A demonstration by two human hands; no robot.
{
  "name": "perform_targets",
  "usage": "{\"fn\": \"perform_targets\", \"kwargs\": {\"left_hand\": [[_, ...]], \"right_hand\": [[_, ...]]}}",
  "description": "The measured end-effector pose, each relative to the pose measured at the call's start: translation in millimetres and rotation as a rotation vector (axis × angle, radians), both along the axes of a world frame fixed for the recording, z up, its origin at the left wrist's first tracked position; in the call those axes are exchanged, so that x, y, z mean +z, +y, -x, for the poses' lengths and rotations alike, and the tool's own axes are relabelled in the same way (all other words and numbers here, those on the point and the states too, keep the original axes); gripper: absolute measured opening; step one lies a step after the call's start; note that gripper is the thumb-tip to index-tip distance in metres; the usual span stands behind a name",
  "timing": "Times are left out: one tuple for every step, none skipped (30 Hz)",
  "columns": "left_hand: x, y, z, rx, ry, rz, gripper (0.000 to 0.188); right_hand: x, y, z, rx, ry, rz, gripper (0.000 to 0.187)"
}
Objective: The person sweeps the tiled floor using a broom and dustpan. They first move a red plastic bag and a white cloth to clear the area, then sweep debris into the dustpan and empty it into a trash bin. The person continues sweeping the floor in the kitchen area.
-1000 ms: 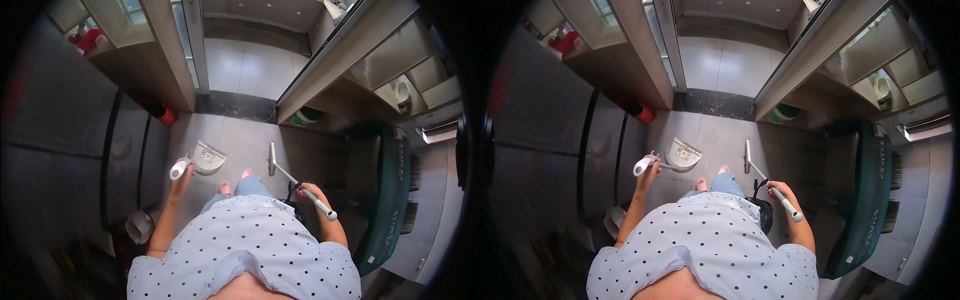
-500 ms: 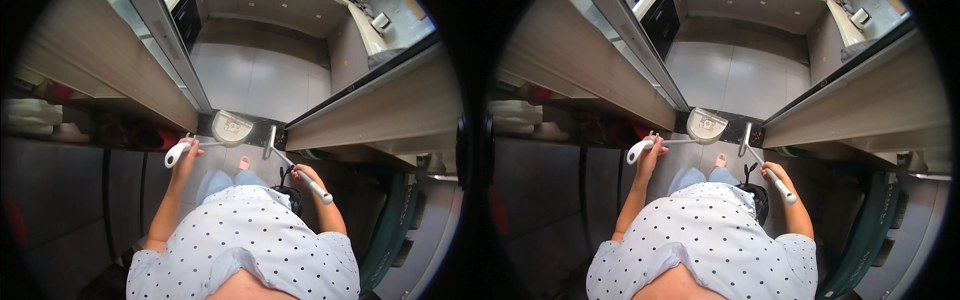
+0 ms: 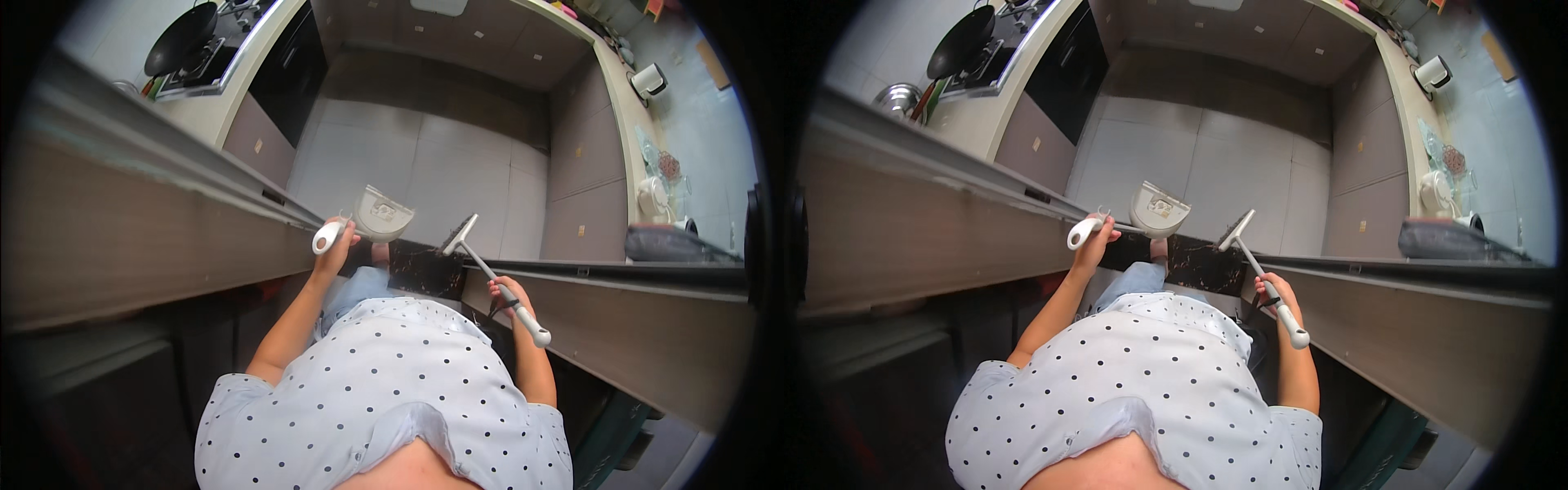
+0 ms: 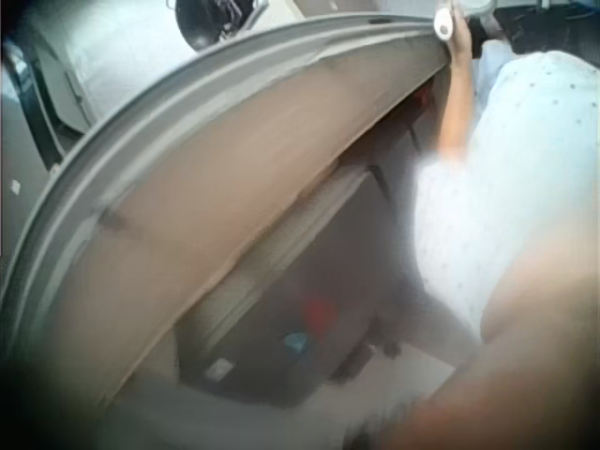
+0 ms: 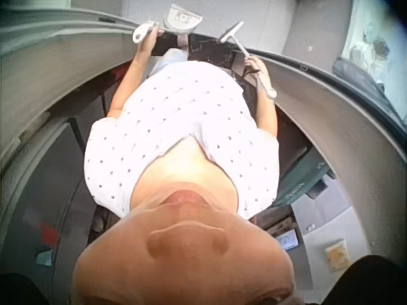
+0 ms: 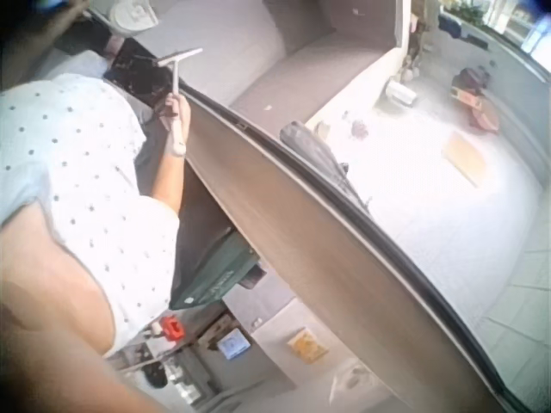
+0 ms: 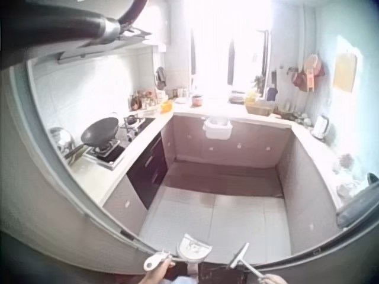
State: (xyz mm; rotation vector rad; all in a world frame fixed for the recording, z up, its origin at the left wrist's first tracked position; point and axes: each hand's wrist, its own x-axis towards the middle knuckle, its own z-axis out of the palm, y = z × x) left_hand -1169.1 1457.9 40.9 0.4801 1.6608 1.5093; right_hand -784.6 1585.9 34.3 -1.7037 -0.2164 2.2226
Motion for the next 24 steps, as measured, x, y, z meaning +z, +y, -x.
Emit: {"fn": "perform_targets", "kwargs": {"left_hand": [[-7,16,7,-0.015,0.019,0.032,0.024],[-11,33,13,-0.011,0.001,0.028,0.022],[-16,49,19,-0.008,-0.016,0.026,0.02],[-20,66,25,-0.006,-0.032,0.024,0.017],[-25,78,30,0.021,-0.049,0.042,0.018],[-40,90,40,0.041,-0.045,0.08,0.019],[-53,98,53,0.073,-0.039,0.101,0.02],[-64,110,54,0.09,-0.055,0.121,0.02],[-67,122,56,0.104,-0.063,0.116,0.02],[-70,133,57,0.121,-0.07,0.113,0.021],[-82,143,65,0.129,-0.072,0.145,0.021],[-84,156,65,0.165,-0.096,0.162,0.021],[-87,169,66,0.172,-0.116,0.17,0.021],[-91,181,65,0.186,-0.137,0.179,0.021],[-100,189,78,0.222,-0.164,0.174,0.025],[-108,194,86,0.259,-0.194,0.168,0.029],[-115,204,92,0.295,-0.2,0.181,0.03],[-117,213,92,0.326,-0.215,0.201,0.031],[-119,224,91,0.36,-0.22,0.215,0.028],[-118,231,90,0.396,-0.222,0.24,0.025],[-122,235,93,0.424,-0.264,0.24,0.027],[-125,241,98,0.445,-0.266,0.227,0.027],[-130,245,102,0.465,-0.269,0.217,0.028],[-133,250,100,0.474,-0.28,0.212,0.028]], "right_hand": [[-3,15,-3,0.025,0.082,0.025,0.01],[-4,25,-6,-0.015,0.125,0.069,0.01],[-8,43,-7,-0.032,0.129,0.065,0.01],[-12,63,-7,-0.051,0.133,0.062,0.01],[-10,76,-4,-0.125,0.184,0.161,0.011],[-4,90,2,-0.04,0.194,0.105,0.011],[-8,101,11,-0.103,0.201,0.103,0.01],[-10,111,11,-0.178,0.185,0.097,0.01],[-13,127,14,-0.251,0.179,0.146,0.008],[-25,143,5,-0.278,0.268,0.103,0.008],[-26,163,7,-0.338,0.298,0.151,0.008],[-28,184,5,-0.395,0.327,0.2,0.008],[-40,204,2,-0.43,0.306,0.169,0.008],[-54,224,-5,-0.458,0.282,0.14,0.009],[-50,245,8,-0.493,0.291,0.207,0.011],[-60,261,12,-0.484,0.371,0.171,0.014],[-65,283,14,-0.472,0.381,0.207,0.014],[-70,301,12,-0.465,0.381,0.247,0.014],[-75,321,9,-0.435,0.353,0.245,0.015],[-78,340,9,-0.442,0.34,0.303,0.015],[-79,360,11,-0.442,0.328,0.36,0.015],[-80,379,13,-0.443,0.316,0.414,0.014],[-80,396,17,-0.426,0.308,0.4,0.014],[-79,410,15,-0.422,0.293,0.384,0.014]]}}
